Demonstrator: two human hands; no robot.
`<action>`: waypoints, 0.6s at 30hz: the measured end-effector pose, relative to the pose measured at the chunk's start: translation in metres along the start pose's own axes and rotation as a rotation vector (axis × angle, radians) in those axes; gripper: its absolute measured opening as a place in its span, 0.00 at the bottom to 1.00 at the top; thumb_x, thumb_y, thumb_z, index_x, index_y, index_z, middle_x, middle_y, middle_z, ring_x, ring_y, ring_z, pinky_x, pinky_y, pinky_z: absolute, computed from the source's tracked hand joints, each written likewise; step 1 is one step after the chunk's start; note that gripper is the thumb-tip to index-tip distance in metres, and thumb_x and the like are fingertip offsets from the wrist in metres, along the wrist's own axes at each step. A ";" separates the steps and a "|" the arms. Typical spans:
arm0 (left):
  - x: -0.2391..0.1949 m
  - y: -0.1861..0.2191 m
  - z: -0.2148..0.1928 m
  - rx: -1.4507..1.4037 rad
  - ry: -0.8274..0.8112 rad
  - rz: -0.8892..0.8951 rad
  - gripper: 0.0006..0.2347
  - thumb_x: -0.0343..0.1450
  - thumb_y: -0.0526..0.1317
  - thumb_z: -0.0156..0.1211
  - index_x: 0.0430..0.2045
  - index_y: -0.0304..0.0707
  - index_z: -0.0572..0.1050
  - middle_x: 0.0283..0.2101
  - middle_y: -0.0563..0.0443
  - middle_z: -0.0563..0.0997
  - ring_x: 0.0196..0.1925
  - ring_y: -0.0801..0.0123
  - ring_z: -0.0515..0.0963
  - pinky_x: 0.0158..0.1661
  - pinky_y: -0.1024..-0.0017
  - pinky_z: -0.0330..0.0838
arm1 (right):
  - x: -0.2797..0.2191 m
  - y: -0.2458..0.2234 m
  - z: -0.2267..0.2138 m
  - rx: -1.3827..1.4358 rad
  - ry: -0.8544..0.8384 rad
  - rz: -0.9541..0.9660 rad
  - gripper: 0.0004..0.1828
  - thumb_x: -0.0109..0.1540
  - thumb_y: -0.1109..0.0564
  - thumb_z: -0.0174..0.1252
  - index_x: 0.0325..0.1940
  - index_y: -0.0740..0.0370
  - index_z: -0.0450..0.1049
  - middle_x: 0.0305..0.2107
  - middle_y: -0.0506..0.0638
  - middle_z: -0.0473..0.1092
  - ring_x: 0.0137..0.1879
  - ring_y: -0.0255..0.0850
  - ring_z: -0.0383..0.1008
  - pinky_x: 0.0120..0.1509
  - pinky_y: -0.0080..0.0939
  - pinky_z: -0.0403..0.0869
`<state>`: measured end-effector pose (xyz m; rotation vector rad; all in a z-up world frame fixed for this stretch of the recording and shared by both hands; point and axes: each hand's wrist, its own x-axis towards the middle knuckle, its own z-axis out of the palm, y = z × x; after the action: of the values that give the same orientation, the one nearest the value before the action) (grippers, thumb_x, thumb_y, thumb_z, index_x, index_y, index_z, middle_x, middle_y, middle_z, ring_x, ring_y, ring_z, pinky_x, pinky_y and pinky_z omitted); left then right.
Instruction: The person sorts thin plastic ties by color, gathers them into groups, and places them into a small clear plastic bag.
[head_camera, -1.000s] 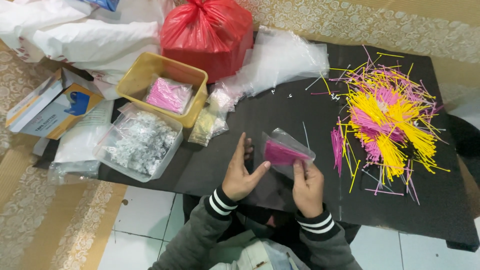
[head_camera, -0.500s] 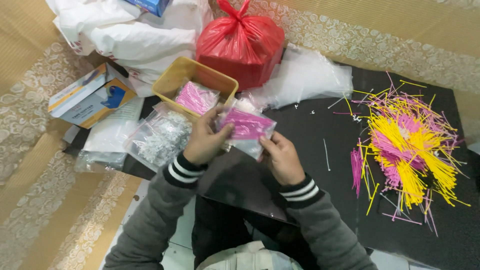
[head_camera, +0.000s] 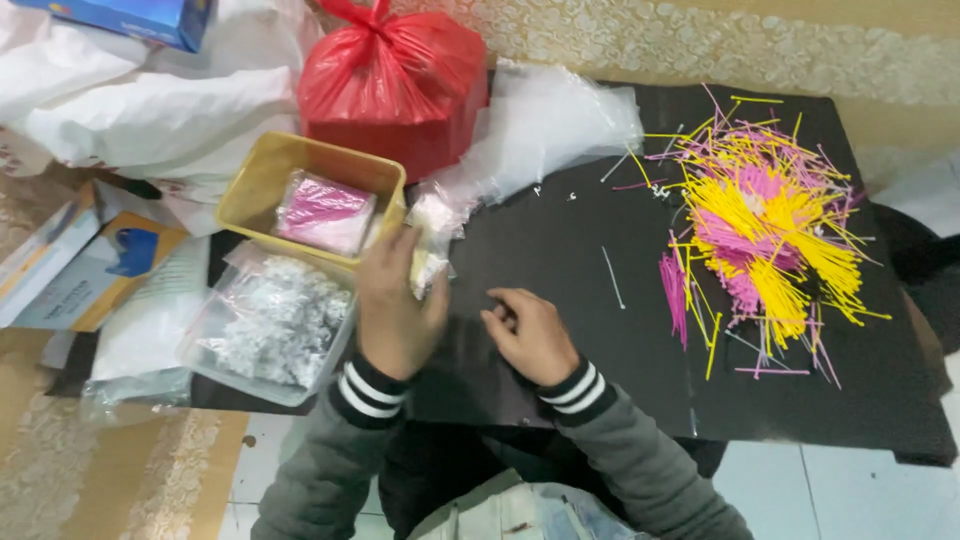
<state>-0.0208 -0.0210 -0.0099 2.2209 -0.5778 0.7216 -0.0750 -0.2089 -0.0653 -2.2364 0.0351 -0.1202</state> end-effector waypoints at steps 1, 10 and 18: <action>-0.014 0.013 0.018 -0.012 -0.014 -0.004 0.23 0.65 0.36 0.68 0.54 0.28 0.74 0.51 0.30 0.76 0.51 0.33 0.76 0.52 0.50 0.68 | -0.017 0.016 -0.009 -0.004 0.001 0.019 0.20 0.63 0.53 0.61 0.55 0.69 0.78 0.32 0.61 0.78 0.36 0.51 0.83 0.32 0.42 0.80; -0.047 0.112 0.127 -0.047 -0.818 0.257 0.28 0.73 0.41 0.57 0.69 0.27 0.58 0.69 0.16 0.55 0.72 0.29 0.56 0.65 0.39 0.49 | -0.092 0.120 -0.106 -0.536 0.665 0.180 0.15 0.67 0.53 0.60 0.53 0.62 0.80 0.40 0.55 0.71 0.45 0.51 0.77 0.46 0.45 0.77; -0.052 0.101 0.182 0.017 -0.801 0.415 0.26 0.77 0.52 0.40 0.70 0.39 0.60 0.72 0.28 0.58 0.77 0.40 0.51 0.70 0.42 0.38 | -0.082 0.166 -0.097 -0.566 0.690 0.129 0.11 0.67 0.58 0.60 0.51 0.63 0.81 0.38 0.56 0.70 0.49 0.52 0.75 0.51 0.43 0.76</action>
<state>-0.0603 -0.2116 -0.1004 2.3857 -1.4498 -0.0211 -0.1633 -0.3822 -0.1416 -2.6252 0.6548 -0.8998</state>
